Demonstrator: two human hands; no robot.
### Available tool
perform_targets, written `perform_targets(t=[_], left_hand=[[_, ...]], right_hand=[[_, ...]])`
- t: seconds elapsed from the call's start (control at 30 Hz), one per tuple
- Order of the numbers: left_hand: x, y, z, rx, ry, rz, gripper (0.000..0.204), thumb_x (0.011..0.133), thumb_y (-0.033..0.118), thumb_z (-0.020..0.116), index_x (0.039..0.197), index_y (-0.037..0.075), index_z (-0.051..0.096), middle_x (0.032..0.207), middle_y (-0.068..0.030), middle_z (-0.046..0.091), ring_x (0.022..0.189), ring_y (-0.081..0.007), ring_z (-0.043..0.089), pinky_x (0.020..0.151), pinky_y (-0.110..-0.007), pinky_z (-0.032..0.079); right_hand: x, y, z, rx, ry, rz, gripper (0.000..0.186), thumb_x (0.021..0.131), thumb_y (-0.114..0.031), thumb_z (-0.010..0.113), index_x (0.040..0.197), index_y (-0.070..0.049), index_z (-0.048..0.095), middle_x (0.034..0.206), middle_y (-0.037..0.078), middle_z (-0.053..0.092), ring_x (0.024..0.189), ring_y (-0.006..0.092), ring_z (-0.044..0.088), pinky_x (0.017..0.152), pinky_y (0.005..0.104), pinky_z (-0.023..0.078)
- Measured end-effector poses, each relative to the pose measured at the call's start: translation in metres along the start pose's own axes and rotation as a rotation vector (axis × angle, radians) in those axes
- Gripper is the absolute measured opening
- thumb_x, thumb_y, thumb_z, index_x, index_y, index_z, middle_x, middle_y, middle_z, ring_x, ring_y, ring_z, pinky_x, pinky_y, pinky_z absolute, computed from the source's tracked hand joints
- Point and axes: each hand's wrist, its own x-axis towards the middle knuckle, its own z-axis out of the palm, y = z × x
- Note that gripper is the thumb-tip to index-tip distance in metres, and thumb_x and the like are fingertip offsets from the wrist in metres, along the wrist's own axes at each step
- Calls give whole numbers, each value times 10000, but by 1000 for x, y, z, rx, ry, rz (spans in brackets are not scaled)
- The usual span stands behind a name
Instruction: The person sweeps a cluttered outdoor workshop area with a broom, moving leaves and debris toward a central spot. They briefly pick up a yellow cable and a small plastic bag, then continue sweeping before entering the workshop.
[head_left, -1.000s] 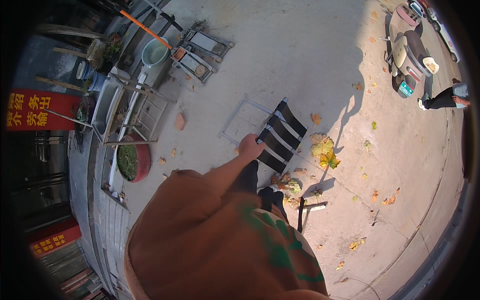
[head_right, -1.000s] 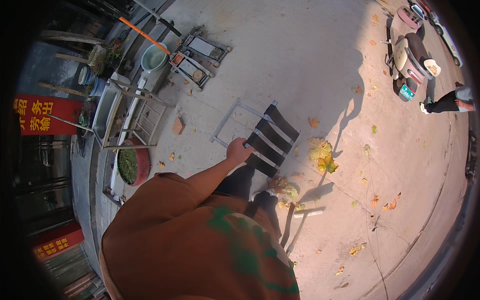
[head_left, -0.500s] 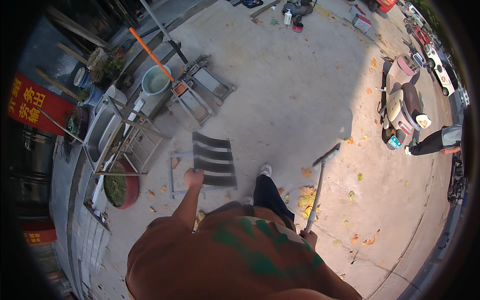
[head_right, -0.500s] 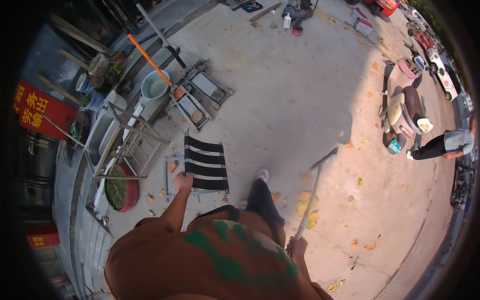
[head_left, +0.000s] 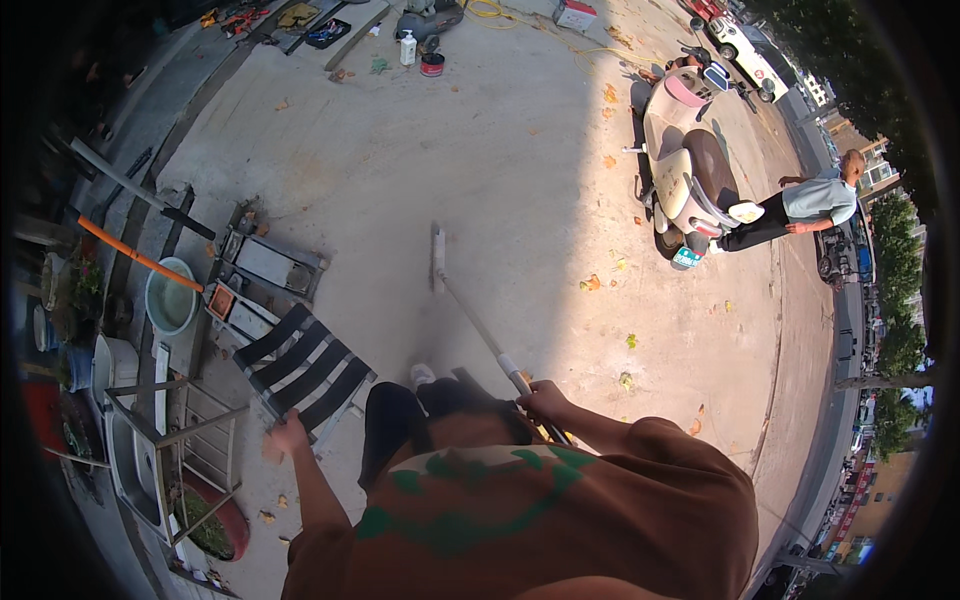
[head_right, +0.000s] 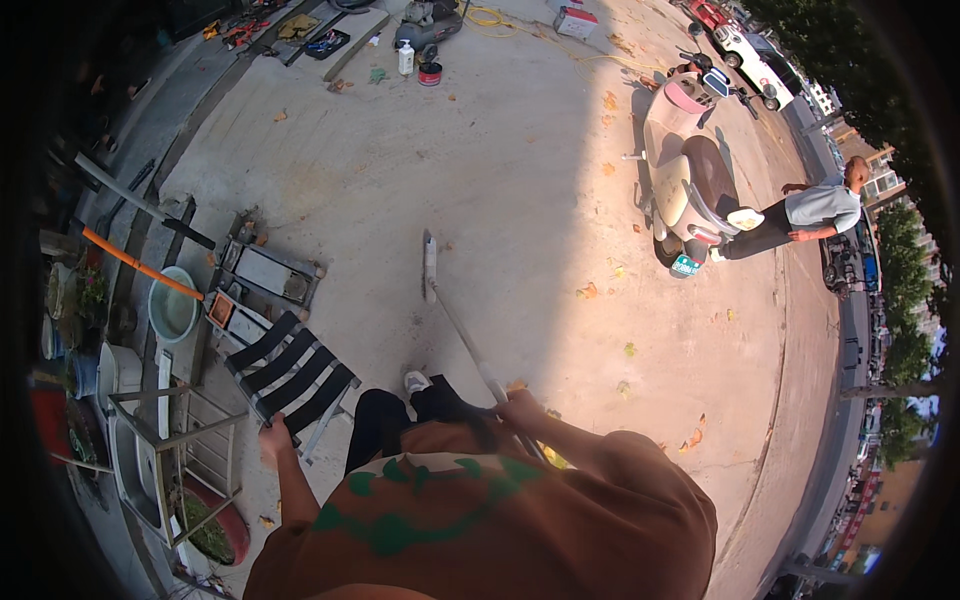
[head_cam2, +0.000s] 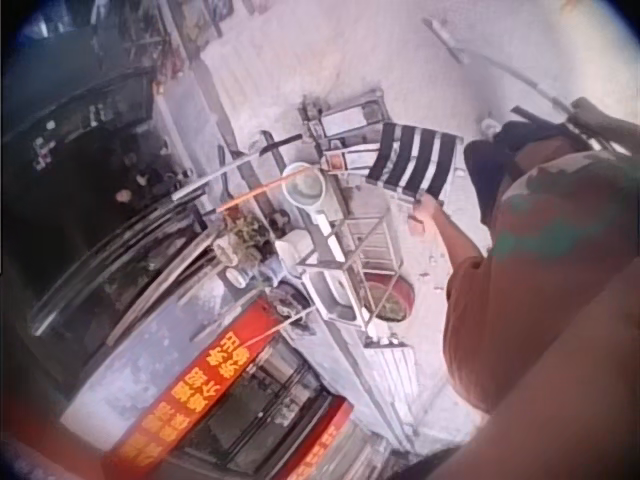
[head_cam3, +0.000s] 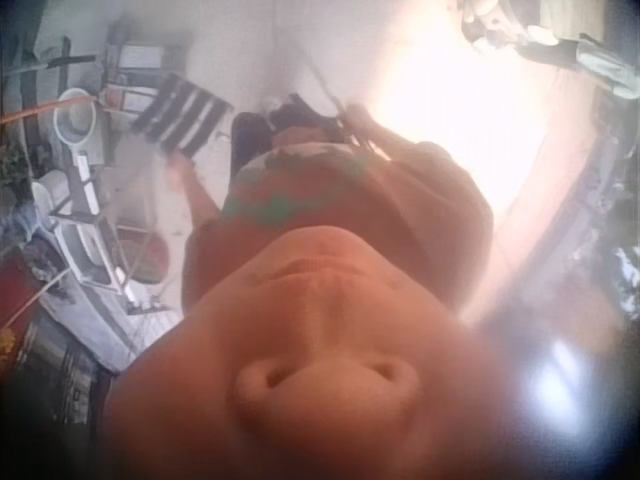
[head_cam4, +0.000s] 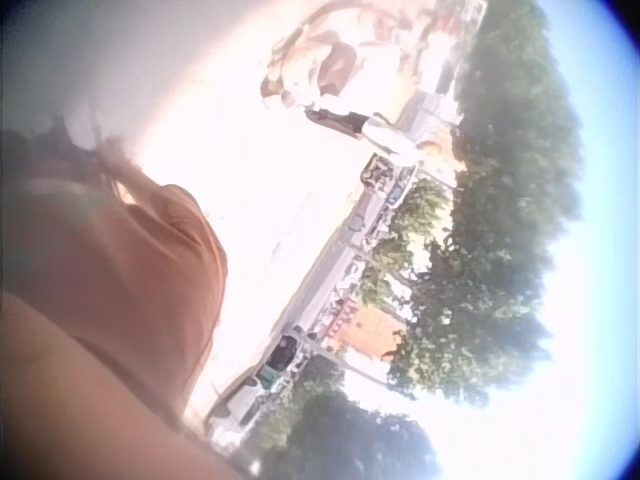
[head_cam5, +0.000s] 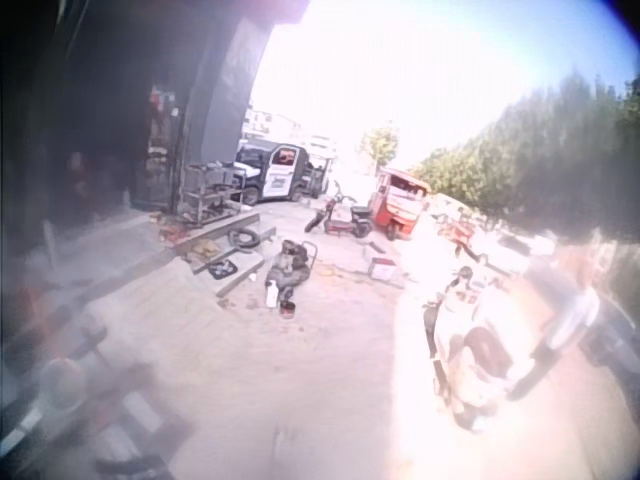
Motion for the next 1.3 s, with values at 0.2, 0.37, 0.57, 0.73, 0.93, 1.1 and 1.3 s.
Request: perform_targets(t=[0.2, 0.37, 0.57, 0.73, 0.93, 1.1, 1.3], left_hand=[[68, 96, 65, 18, -176, 192, 470, 659, 410, 679, 818, -31, 658, 803, -211, 649, 791, -370, 630, 703, -437, 485], [114, 171, 121, 197, -403, 248, 380, 701, 382, 663, 889, 51, 662, 894, -184, 653, 857, -355, 623, 743, -441, 486], [146, 232, 188, 408, -628, 319, 362, 754, 347, 601, 997, 80, 630, 1013, -164, 639, 978, -331, 603, 813, -433, 487], [173, 248, 232, 620, -704, 195, 380, 797, 346, 586, 1095, 110, 580, 1146, -107, 603, 1077, -288, 569, 847, -415, 485], [210, 230, 253, 672, -716, 215, 345, 837, 371, 543, 1122, 179, 578, 1143, -39, 613, 1084, -231, 573, 831, -386, 495], [238, 197, 279, 594, -769, 253, 377, 819, 334, 566, 1154, 160, 576, 1151, -59, 610, 1082, -241, 572, 851, -375, 482], [268, 164, 306, 624, -905, 370, 386, 799, 278, 572, 1160, 142, 573, 1171, -84, 599, 1100, -255, 561, 864, -395, 474]], right_hand=[[46, -96, -22, -61, -33, 45, 249, 757, -183, 645, 806, 61, 625, 640, 122, 602, 539, 194, 595, 491, 320, 488], [68, -142, -35, -224, 70, 4, 281, 768, -186, 650, 950, 27, 657, 740, 118, 646, 680, 176, 619, 622, 306, 493], [86, -190, -66, -274, 36, 113, 314, 791, -144, 645, 1071, -2, 639, 831, 130, 678, 725, 160, 634, 691, 295, 511], [114, -221, -83, -280, 14, 203, 249, 789, -133, 636, 964, 44, 639, 743, 99, 645, 663, 139, 595, 622, 290, 487], [147, -245, -88, -124, 11, 399, 115, 793, -96, 574, 722, -5, 560, 562, 45, 518, 453, 118, 490, 392, 257, 382], [158, -238, -78, -156, -13, 429, 103, 802, -94, 563, 785, 6, 577, 575, 24, 515, 469, 101, 483, 409, 251, 374], [172, -248, -54, -372, -24, 419, 134, 797, -73, 570, 893, 19, 591, 619, 17, 534, 503, 85, 480, 455, 235, 384]])
